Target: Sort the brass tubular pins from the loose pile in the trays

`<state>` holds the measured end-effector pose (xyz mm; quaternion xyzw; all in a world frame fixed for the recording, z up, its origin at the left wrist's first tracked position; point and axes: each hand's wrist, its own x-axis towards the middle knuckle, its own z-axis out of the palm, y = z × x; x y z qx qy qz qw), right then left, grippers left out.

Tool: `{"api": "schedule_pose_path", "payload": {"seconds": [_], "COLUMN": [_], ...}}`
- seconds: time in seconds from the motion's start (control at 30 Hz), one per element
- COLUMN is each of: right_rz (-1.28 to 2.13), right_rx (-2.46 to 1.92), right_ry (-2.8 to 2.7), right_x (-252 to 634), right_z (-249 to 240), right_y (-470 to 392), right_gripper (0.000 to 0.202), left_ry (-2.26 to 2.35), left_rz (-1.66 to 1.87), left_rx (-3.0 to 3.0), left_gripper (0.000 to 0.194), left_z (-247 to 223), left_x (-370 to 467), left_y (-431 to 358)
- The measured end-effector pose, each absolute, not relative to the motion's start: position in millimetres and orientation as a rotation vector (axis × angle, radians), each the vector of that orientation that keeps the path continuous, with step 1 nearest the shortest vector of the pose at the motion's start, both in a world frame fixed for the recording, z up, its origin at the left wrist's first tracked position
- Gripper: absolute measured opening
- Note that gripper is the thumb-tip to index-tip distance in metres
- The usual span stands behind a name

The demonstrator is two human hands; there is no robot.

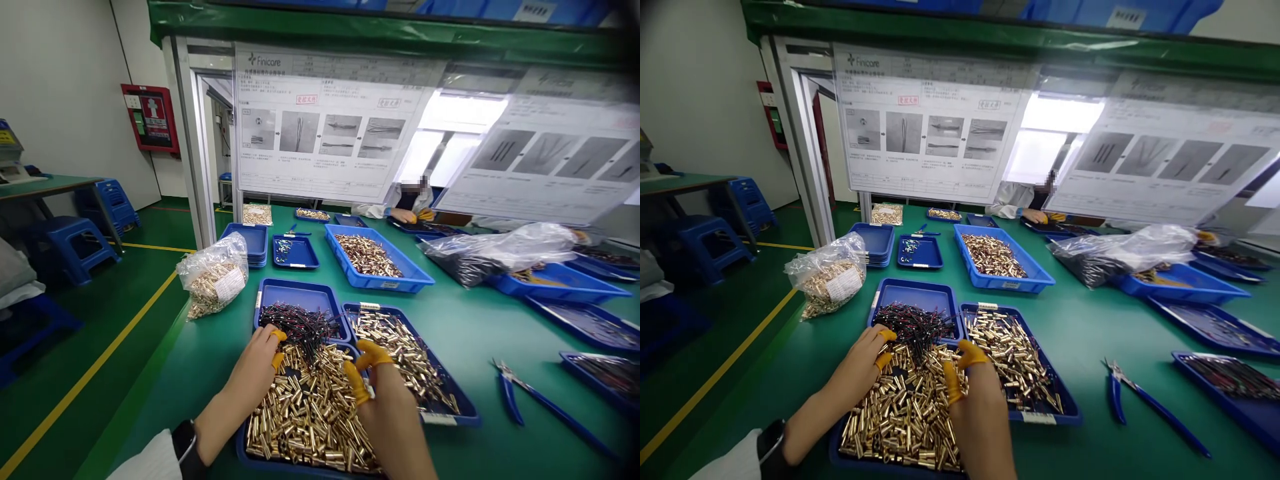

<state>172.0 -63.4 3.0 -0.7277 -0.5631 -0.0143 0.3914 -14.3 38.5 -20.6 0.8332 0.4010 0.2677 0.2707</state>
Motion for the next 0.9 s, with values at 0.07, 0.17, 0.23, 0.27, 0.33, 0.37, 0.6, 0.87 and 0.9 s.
{"api": "schedule_pose_path", "payload": {"seconds": [0.07,0.17,0.23,0.27,0.33,0.37,0.6,0.87,0.9], "right_rz": [0.047,0.187,0.232,0.253,0.329,0.386,0.716,0.868,0.916], "right_rx": [-1.719,-1.626,-1.594,-1.575,-1.537,-1.516,-1.424,-1.368,-1.351], "right_ry": [-1.572,-1.646,-1.599,-1.563,-1.494,-1.464,-1.372,-1.428,-1.424], "right_x": [154.3,135.5,130.5,129.4,128.3,127.9,127.9,132.8,132.6], "right_z": [-5.6,-12.6,-12.8,-11.8,-8.4,-6.5,-5.0,-0.6,0.6], "right_y": [-62.6,-65.0,-67.3,-68.3,-69.3,-69.5,-68.7,-69.7,-69.4], "right_gripper": [0.022,0.019,0.018,0.018,0.018,0.017,0.008,0.018,0.018], "left_ry": [1.077,1.067,1.038,1.011,0.91,0.857,0.652,0.732,0.735], "left_rz": [0.727,0.753,0.778,0.79,0.807,0.802,0.717,0.758,0.752], "left_rx": [2.251,2.231,2.132,2.027,1.686,1.529,1.27,1.939,1.975], "left_gripper": [0.03,0.028,0.021,0.014,0.003,0.009,0.021,0.015,0.015], "left_z": [-20.6,-12.9,-5.5,-2.0,3.6,5.5,4.8,7.6,8.0], "left_x": [-14.0,-13.3,-12.0,-11.1,-8.4,-6.8,1.9,-7.7,-8.1], "left_y": [38.3,32.7,26.8,23.5,16.6,13.2,-2.5,-5.8,-5.5]}}
